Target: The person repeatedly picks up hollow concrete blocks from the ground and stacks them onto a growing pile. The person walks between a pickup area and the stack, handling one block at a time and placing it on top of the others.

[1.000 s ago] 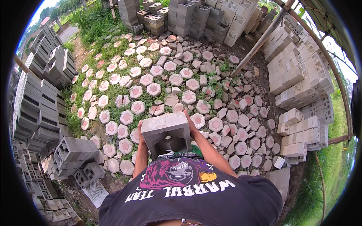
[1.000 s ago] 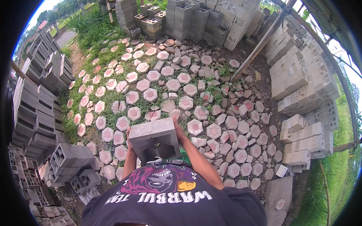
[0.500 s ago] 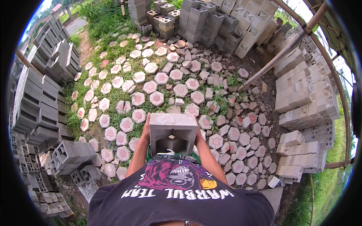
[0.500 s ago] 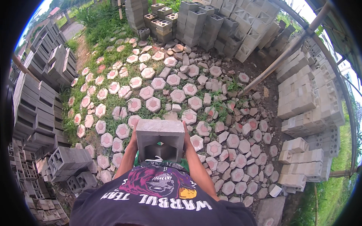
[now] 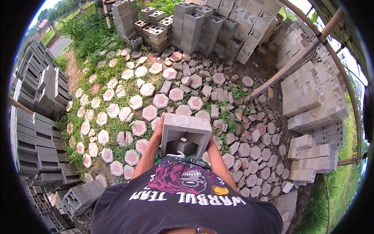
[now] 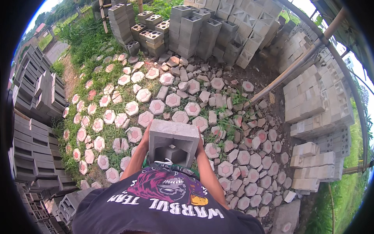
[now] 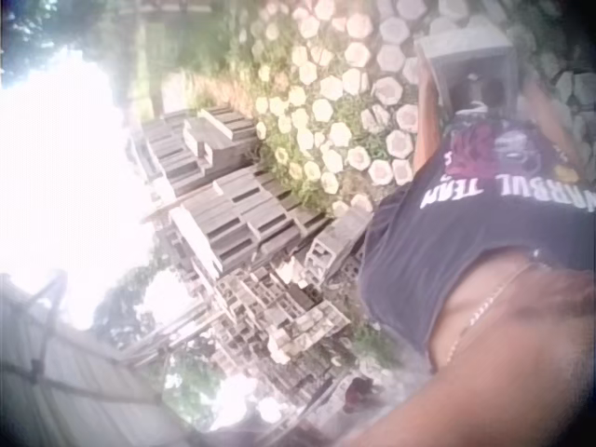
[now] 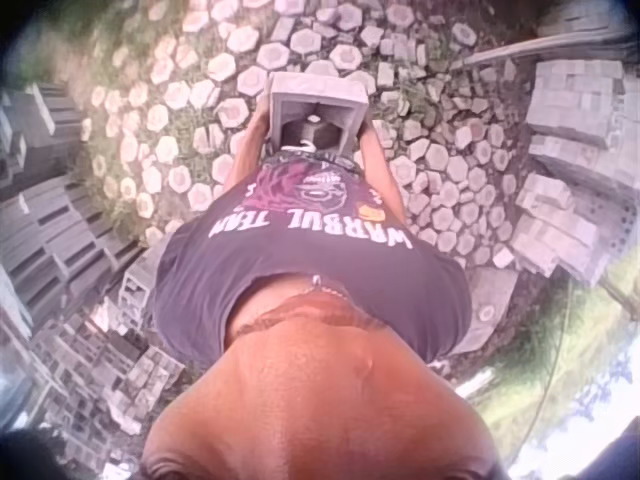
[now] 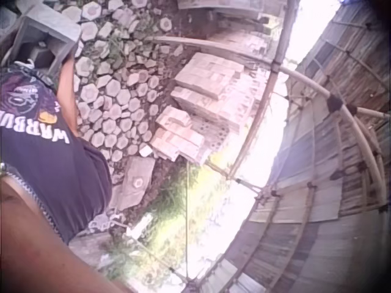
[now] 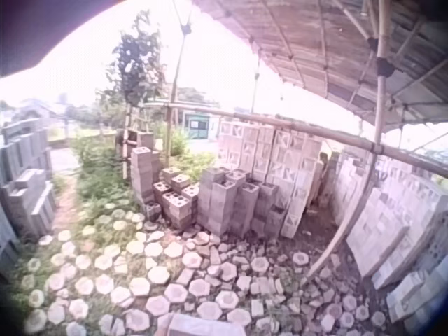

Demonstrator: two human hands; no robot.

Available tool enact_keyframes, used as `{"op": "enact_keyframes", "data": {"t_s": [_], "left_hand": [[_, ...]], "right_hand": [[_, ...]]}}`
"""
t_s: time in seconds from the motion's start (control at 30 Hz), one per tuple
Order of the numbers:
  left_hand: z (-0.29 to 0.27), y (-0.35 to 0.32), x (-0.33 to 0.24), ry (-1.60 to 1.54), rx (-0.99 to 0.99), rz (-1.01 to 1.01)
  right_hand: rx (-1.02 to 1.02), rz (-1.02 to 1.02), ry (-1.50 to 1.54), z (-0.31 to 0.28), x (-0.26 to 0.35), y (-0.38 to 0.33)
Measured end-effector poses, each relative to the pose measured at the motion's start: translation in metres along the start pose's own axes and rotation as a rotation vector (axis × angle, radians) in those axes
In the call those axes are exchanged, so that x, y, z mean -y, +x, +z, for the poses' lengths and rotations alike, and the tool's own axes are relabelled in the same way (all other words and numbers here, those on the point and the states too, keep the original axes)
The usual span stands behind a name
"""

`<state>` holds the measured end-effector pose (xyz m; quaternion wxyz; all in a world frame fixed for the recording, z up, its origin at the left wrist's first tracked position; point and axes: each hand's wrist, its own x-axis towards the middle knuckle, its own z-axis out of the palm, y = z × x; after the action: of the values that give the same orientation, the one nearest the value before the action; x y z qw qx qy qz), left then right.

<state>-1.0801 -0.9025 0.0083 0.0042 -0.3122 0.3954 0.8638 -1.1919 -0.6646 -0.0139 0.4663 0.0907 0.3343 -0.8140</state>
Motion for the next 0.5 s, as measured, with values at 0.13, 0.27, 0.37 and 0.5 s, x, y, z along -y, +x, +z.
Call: {"op": "enact_keyframes", "data": {"t_s": [0.13,0.27,0.37,0.5], "left_hand": [[0.01,0.047,-0.071,0.034,0.027,-0.016],[-0.004,0.101,-0.098,0.021,0.05,-0.05],[-0.006,0.137,-0.111,0.007,0.061,-0.035],[0.011,0.168,-0.138,0.022,0.046,-0.038]], "right_hand": [[-0.139,-0.092,-0.019,0.032,0.026,0.062],[-0.119,-0.056,0.024,0.048,0.045,0.107],[-0.111,-0.029,0.047,0.052,0.061,0.139],[-0.093,-0.044,0.033,0.052,0.085,0.176]]}}
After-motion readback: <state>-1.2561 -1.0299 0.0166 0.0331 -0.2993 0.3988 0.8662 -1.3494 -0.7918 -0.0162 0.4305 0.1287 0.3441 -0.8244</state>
